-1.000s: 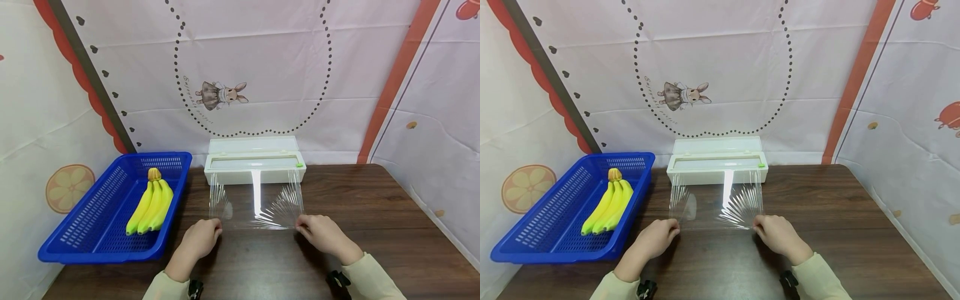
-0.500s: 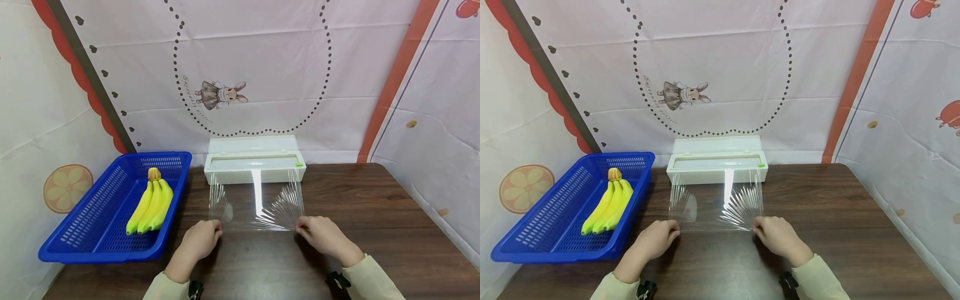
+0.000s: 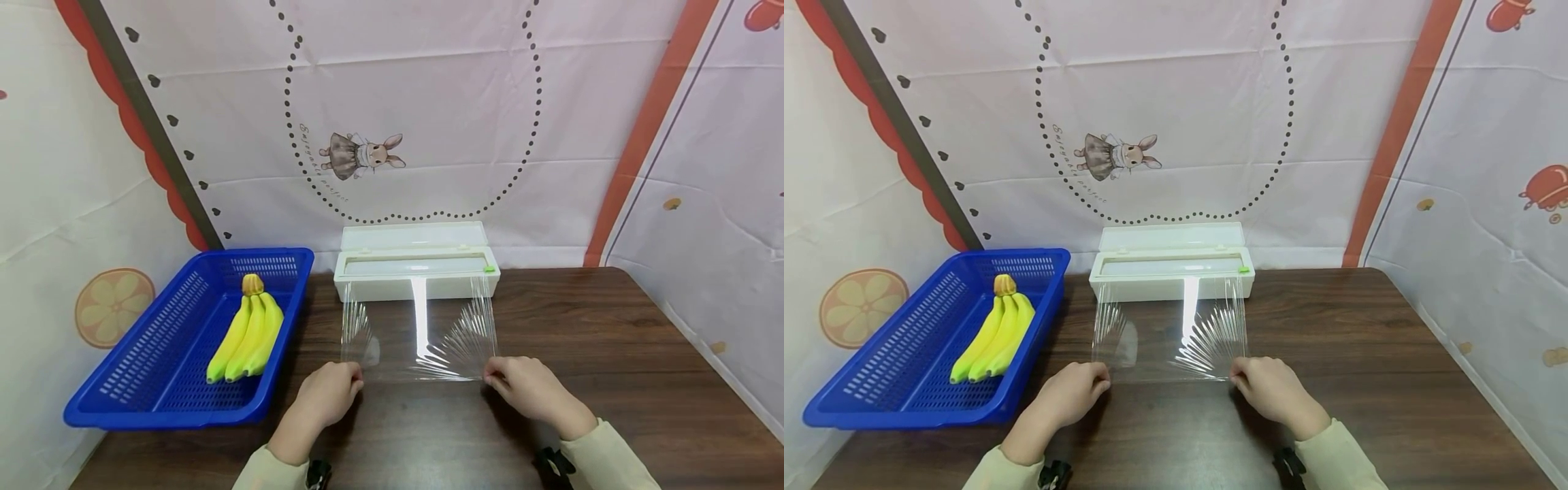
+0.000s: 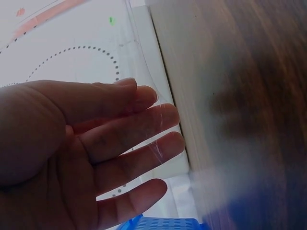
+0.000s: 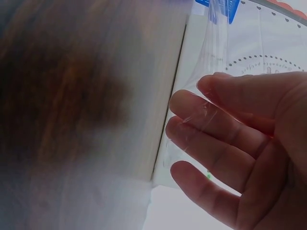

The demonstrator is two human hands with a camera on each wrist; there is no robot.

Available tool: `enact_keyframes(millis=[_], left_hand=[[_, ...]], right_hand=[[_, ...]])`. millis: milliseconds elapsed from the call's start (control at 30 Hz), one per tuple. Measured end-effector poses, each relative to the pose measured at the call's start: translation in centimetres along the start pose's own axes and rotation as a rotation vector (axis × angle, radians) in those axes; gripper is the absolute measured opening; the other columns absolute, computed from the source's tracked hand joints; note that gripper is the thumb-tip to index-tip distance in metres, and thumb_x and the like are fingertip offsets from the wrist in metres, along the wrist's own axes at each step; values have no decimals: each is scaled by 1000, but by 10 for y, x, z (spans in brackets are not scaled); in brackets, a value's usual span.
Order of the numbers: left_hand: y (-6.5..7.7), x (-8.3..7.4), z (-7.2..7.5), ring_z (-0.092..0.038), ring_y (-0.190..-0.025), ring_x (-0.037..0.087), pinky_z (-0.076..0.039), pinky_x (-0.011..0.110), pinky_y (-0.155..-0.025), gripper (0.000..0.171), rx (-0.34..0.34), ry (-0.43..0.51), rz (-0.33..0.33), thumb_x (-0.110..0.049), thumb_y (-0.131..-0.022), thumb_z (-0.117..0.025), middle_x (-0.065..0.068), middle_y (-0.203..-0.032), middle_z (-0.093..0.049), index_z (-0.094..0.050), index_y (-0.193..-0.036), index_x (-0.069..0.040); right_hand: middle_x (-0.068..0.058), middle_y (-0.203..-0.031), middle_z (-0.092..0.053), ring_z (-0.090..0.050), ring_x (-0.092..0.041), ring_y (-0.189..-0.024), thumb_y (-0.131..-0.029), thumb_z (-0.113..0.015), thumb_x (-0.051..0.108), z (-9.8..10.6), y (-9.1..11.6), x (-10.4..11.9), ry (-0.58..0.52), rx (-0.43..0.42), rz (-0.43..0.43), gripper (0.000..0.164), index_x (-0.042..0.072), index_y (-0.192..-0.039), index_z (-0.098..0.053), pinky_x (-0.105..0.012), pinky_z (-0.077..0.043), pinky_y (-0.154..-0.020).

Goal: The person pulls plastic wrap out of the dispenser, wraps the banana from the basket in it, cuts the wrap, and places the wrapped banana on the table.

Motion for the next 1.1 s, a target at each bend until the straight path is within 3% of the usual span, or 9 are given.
enact_keyframes(millis=[367, 1100], left_hand=[[5, -2, 0, -61, -68, 15, -47, 33, -57, 6, -39, -26, -37, -18, -87, -66, -3, -75, -66, -66, -81, -17], [8, -3, -3, -59, -63, 12, -46, 33, -55, 7, -19, -43, -36, -18, -85, -68, -5, -70, -64, -67, -78, -17]], right_hand=[[15, -72, -62, -50, 3, -60, -87, -65, 17, 0, 1, 1, -3, 31, 12, 8, 21, -80, -66, -24, -43, -55], [18, -71, -57, -41, 4, -58, -88, -64, 17, -1, 6, 5, -28, 52, 41, 11, 22, -78, -63, -20, -38, -54]])
Point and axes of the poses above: each hand's wrist, its own y-axis away from the middle knuckle, its own z-axis out of the back of the hand, x = y × z, the point moved 3 cm from there along -y, towards the middle knuckle
